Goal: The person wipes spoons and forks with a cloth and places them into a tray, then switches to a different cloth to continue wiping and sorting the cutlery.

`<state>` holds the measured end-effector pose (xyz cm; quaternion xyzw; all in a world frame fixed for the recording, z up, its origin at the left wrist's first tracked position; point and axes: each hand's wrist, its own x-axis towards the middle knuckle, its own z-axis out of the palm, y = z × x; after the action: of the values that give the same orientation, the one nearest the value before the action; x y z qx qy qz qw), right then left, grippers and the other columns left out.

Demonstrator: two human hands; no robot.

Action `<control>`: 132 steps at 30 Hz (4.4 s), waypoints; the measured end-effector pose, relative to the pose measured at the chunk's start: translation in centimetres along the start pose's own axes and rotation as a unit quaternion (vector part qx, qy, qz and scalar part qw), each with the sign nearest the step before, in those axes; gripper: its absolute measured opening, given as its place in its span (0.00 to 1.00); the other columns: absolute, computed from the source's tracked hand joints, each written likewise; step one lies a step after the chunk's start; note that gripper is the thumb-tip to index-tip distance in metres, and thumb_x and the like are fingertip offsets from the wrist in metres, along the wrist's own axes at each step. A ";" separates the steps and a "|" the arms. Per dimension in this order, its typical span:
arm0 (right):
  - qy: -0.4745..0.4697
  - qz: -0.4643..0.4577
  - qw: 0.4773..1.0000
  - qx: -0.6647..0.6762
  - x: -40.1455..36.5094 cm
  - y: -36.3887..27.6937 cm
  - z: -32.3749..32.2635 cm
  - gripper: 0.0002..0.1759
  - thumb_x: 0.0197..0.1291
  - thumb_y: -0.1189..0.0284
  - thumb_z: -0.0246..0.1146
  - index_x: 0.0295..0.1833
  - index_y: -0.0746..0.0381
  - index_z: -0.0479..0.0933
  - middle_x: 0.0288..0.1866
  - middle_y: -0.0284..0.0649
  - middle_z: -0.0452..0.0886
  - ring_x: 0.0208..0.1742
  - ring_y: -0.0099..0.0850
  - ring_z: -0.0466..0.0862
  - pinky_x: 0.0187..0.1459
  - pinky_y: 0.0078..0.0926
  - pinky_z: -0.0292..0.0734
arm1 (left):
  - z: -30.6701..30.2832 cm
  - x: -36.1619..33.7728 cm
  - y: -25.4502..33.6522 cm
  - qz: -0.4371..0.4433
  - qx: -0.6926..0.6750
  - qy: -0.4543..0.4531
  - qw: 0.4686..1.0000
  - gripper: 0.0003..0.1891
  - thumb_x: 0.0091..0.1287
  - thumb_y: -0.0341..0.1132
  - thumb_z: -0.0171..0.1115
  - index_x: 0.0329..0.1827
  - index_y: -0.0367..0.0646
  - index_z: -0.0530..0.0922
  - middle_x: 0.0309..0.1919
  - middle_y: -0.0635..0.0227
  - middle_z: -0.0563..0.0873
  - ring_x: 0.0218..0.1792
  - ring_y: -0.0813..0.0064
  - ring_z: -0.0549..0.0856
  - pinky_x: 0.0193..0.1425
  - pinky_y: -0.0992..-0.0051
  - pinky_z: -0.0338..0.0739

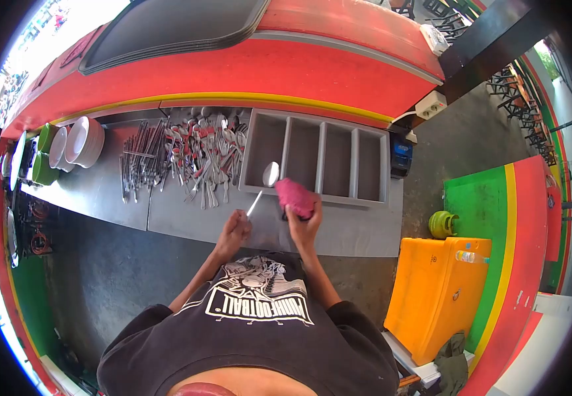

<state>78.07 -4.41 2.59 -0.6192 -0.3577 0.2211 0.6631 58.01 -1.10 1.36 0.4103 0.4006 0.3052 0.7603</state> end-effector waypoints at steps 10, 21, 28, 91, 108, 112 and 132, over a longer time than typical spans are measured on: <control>-0.219 -0.127 0.967 0.024 -1.8 -3.4 5.0 0.22 0.41 0.79 0.75 0.43 0.65 0.74 0.48 0.45 0.79 0.47 0.39 0.81 0.49 0.31 0.75 | -0.9 1.9 2.9 0.038 0.000 -0.004 0.999 0.06 0.76 0.29 0.47 0.47 0.40 0.74 0.36 0.68 0.79 0.33 0.78 0.75 0.37 0.75 0.71; -0.123 -0.077 0.986 0.080 -3.3 -1.7 9.6 0.24 0.46 0.80 0.75 0.48 0.65 0.72 0.53 0.43 0.76 0.54 0.32 0.79 0.56 0.30 0.73 | -5.8 4.2 5.0 -0.143 -0.165 0.009 0.976 0.13 0.78 0.38 0.43 0.33 0.48 0.70 0.20 0.78 0.67 0.18 0.83 0.61 0.22 0.77 0.55; -0.069 -0.071 0.994 0.044 -3.7 -1.4 9.2 0.24 0.46 0.81 0.76 0.47 0.64 0.72 0.51 0.44 0.77 0.52 0.34 0.79 0.54 0.29 0.73 | -7.6 4.5 3.6 -0.114 -0.082 -0.159 0.977 0.20 0.81 0.52 0.41 0.33 0.50 0.67 0.17 0.81 0.61 0.16 0.86 0.57 0.20 0.78 0.51; 0.026 -0.131 0.966 -0.223 -1.9 -1.4 11.2 0.23 0.40 0.77 0.76 0.43 0.65 0.73 0.41 0.46 0.76 0.43 0.49 0.80 0.44 0.43 0.75 | -9.0 -0.7 5.8 0.030 0.217 -0.159 0.963 0.14 0.76 0.39 0.58 0.46 0.34 0.81 0.27 0.68 0.87 0.24 0.84 0.79 0.30 0.79 0.76; 0.193 -0.081 0.972 -0.107 -1.4 0.9 8.0 0.20 0.48 0.76 0.74 0.44 0.67 0.73 0.43 0.42 0.77 0.45 0.35 0.79 0.49 0.32 0.74 | -8.2 0.1 5.3 -0.003 0.215 -0.151 0.965 0.15 0.76 0.41 0.60 0.45 0.34 0.82 0.34 0.65 0.90 0.27 0.84 0.80 0.35 0.79 0.77; 0.082 -0.096 0.983 -0.131 -4.4 3.2 6.7 0.19 0.46 0.76 0.74 0.42 0.65 0.73 0.39 0.41 0.78 0.42 0.33 0.79 0.46 0.31 0.75 | -8.4 2.2 3.6 0.031 0.202 -0.127 0.971 0.17 0.76 0.44 0.59 0.41 0.34 0.81 0.29 0.67 0.88 0.26 0.84 0.79 0.33 0.79 0.75; -0.040 0.057 0.990 -0.121 -6.9 6.0 6.0 0.22 0.48 0.72 0.77 0.46 0.65 0.75 0.39 0.40 0.83 0.41 0.28 0.82 0.46 0.28 0.78 | -5.8 10.0 -0.7 -0.048 0.178 -0.021 0.983 0.31 0.74 0.59 0.56 0.38 0.34 0.85 0.23 0.69 0.84 0.25 0.80 0.82 0.31 0.77 0.76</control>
<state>70.02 -4.69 -4.84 -0.7046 -0.3722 0.2384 0.5551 58.04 8.75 -4.83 0.5257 0.4518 0.1836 0.6970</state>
